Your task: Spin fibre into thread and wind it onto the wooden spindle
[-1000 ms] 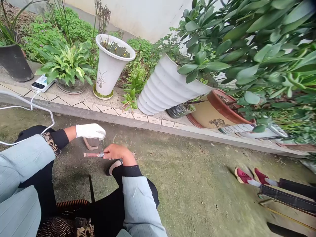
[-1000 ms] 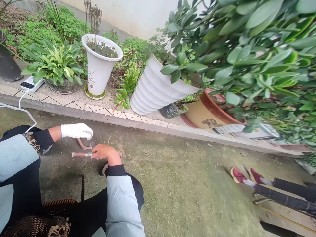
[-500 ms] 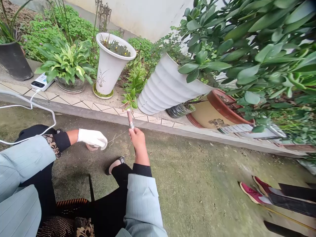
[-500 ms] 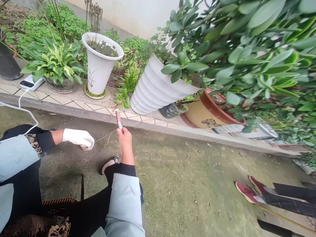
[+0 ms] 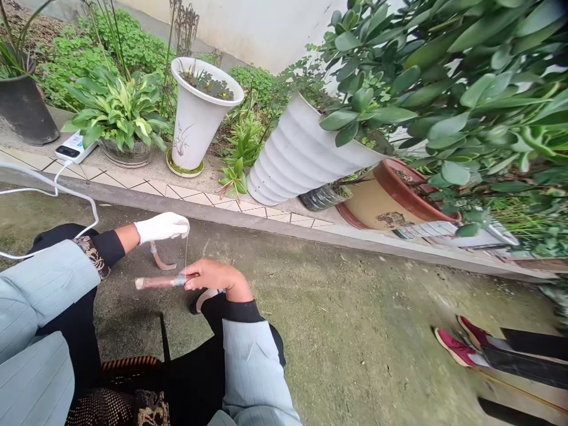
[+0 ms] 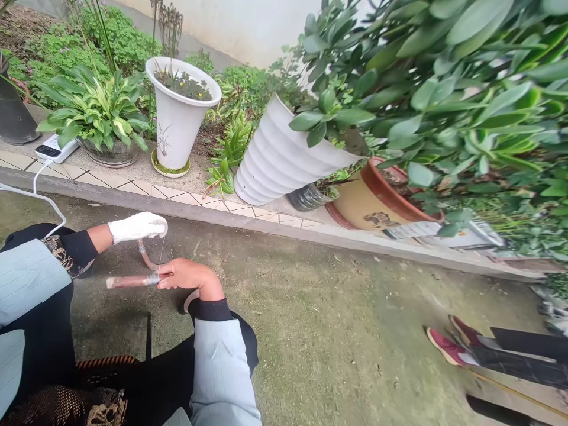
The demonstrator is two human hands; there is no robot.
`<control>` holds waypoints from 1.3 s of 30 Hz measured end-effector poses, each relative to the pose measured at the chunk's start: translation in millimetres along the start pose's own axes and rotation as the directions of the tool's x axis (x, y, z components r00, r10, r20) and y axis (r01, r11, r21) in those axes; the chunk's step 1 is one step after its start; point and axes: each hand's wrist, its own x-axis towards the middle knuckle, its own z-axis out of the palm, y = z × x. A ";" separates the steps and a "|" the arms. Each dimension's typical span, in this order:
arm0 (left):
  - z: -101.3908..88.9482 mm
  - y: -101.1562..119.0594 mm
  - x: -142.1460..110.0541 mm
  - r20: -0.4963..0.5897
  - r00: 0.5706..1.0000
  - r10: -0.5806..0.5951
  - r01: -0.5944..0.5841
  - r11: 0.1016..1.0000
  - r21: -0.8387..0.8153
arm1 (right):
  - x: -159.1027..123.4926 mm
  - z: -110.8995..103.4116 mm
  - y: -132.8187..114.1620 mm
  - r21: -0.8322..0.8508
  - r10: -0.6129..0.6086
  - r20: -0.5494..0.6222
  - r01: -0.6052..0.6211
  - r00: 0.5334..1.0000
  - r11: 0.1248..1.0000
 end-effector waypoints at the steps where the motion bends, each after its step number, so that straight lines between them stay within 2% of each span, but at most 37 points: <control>1: 0.6 -0.1 0.4 -0.043 0.999 -0.015 0.017 0.998 0.056 | -7.8 -3.4 1.4 0.069 -0.049 -0.142 0.059 0.989 0.996; 2: 1.6 0.3 0.2 -0.056 0.998 -0.026 0.030 0.996 0.087 | -15.9 -8.0 4.8 0.133 -0.063 -0.342 0.115 0.937 0.984; 3: 3.4 1.0 -0.4 -0.025 0.999 -0.036 0.038 0.995 0.089 | -23.1 -13.3 9.7 0.193 -0.034 -0.546 0.165 0.837 0.967; 4: 6.0 1.8 -1.4 0.045 0.998 -0.045 0.042 0.997 0.067 | -28.7 -18.7 15.6 0.226 0.028 -0.718 0.195 0.695 0.954; 5: 9.4 2.3 -2.6 0.145 0.988 -0.046 0.043 0.999 0.029 | -32.3 -23.6 21.9 0.239 0.100 -0.817 0.176 0.568 0.955; 6: 13.1 2.4 -3.8 0.254 0.967 -0.038 0.044 0.999 -0.018 | -33.8 -27.7 28.0 0.234 0.154 -0.867 0.113 0.474 0.966; 7: 17.0 2.1 -5.0 0.356 0.934 -0.021 0.046 0.997 -0.063 | -33.3 -30.6 33.1 0.217 0.195 -0.895 0.011 0.401 0.976; 8: 20.4 1.4 -5.9 0.428 0.904 -0.001 0.049 0.994 -0.102 | -31.2 -32.3 36.9 0.189 0.222 -0.907 -0.125 0.358 0.974; 9: 23.1 0.4 -6.6 0.474 0.881 0.021 0.050 0.989 -0.136 | -27.9 -32.7 39.2 0.151 0.242 -0.909 -0.273 0.340 0.950; 10: 24.7 -0.6 -7.0 0.503 0.863 0.044 0.048 0.985 -0.167 | -23.7 -32.1 40.1 0.105 0.263 -0.901 -0.414 0.344 0.904; 11: 25.1 -1.2 -7.2 0.519 0.852 0.064 0.044 0.980 -0.194 | -19.0 -30.8 39.8 0.054 0.287 -0.884 -0.530 0.368 0.847; 12: 24.2 -1.4 -7.2 0.516 0.852 0.085 0.034 0.975 -0.218 | -14.2 -28.9 38.6 0.000 0.318 -0.855 -0.612 0.410 0.791; 14: 19.7 -0.2 -6.7 0.468 0.877 0.112 0.005 0.970 -0.242 | -4.6 -23.9 34.7 -0.120 0.379 -0.754 -0.678 0.537 0.725; 16: 13.9 2.4 -5.6 0.400 0.910 0.107 -0.012 0.972 -0.234 | 3.7 -18.1 29.5 -0.247 0.397 -0.598 -0.631 0.696 0.735; 18: 9.5 3.8 -3.7 0.331 0.940 0.082 -0.006 0.974 -0.226 | 8.7 -12.1 23.0 -0.310 0.367 -0.377 -0.490 0.850 0.815; 20: 7.8 2.4 -1.1 0.262 0.964 0.055 0.002 0.977 -0.214 | 7.7 -7.3 15.5 -0.225 0.276 -0.117 -0.296 0.954 0.928; 21: 8.0 0.7 0.2 0.222 0.974 0.045 0.001 0.979 -0.206 | 4.2 -6.0 11.9 -0.129 0.202 -0.008 -0.202 0.979 0.971; 22: 8.6 -1.2 1.3 0.185 0.982 0.038 -0.003 0.982 -0.188 | -1.3 -5.9 9.0 -0.012 0.117 0.044 -0.116 0.992 0.993; 23: 9.6 -2.9 2.1 0.155 0.987 0.039 -0.013 0.986 -0.165 | -8.6 -7.2 7.1 0.107 0.029 0.036 -0.033 0.999 0.994; 24: 10.9 -4.2 2.3 0.139 0.989 0.043 -0.022 0.989 -0.150 | -16.9 -9.9 6.7 0.212 -0.040 -0.080 0.057 0.996 0.976; 25: 12.4 -4.8 2.0 0.141 0.989 0.048 -0.027 0.989 -0.147 | -25.6 -13.8 8.1 0.306 -0.067 -0.314 0.168 0.947 0.937; 26: 13.9 -4.4 1.1 0.164 0.985 0.052 -0.026 0.987 -0.157 | -33.9 -18.7 11.3 0.350 -0.041 -0.584 0.296 0.811 0.889; 27: 15.4 -3.1 -0.3 0.205 0.977 0.056 -0.020 0.985 -0.172 | -40.9 -24.1 16.1 0.353 0.024 -0.760 0.382 0.650 0.854; 28: 16.7 -1.1 -2.1 0.260 0.964 0.063 -0.012 0.981 -0.193 | -46.0 -29.6 22.2 0.347 0.098 -0.855 0.421 0.510 0.838; 29: 17.9 1.4 -4.1 0.315 0.946 0.073 -0.003 0.976 -0.216 | -49.1 -34.5 28.8 0.344 0.174 -0.901 0.413 0.397 0.843; 30: 18.7 4.1 -6.1 0.372 0.924 0.086 0.004 0.972 -0.234 | -49.9 -38.4 35.3 0.358 0.241 -0.909 0.339 0.341 0.870; 32: 19.4 8.6 -9.4 0.465 0.878 0.117 0.012 0.964 -0.264 | -45.5 -42.1 45.4 0.353 0.330 -0.896 0.026 0.298 0.935; 33: 19.1 10.0 -10.4 0.501 0.856 0.126 0.022 0.960 -0.278 | -41.1 -41.9 48.1 0.310 0.349 -0.887 -0.171 0.302 0.935; 34: 18.3 10.7 -10.9 0.525 0.841 0.131 0.033 0.956 -0.292 | -35.8 -40.4 49.0 0.237 0.360 -0.873 -0.358 0.330 0.903; 35: 17.1 10.7 -10.8 0.532 0.836 0.132 0.043 0.951 -0.305 | -30.0 -38.0 48.2 0.142 0.372 -0.843 -0.507 0.388 0.850; 36: 15.4 10.3 -10.3 0.517 0.846 0.130 0.049 0.947 -0.319 | -24.1 -34.9 45.9 0.033 0.389 -0.789 -0.599 0.475 0.800; 37: 13.3 9.6 -9.3 0.480 0.868 0.124 0.049 0.942 -0.333 | -18.5 -31.4 42.6 -0.074 0.413 -0.700 -0.634 0.583 0.770; 39: 8.0 8.0 -6.7 0.362 0.926 0.102 0.035 0.935 -0.354 | -9.4 -24.1 33.8 -0.219 0.439 -0.438 -0.567 0.784 0.794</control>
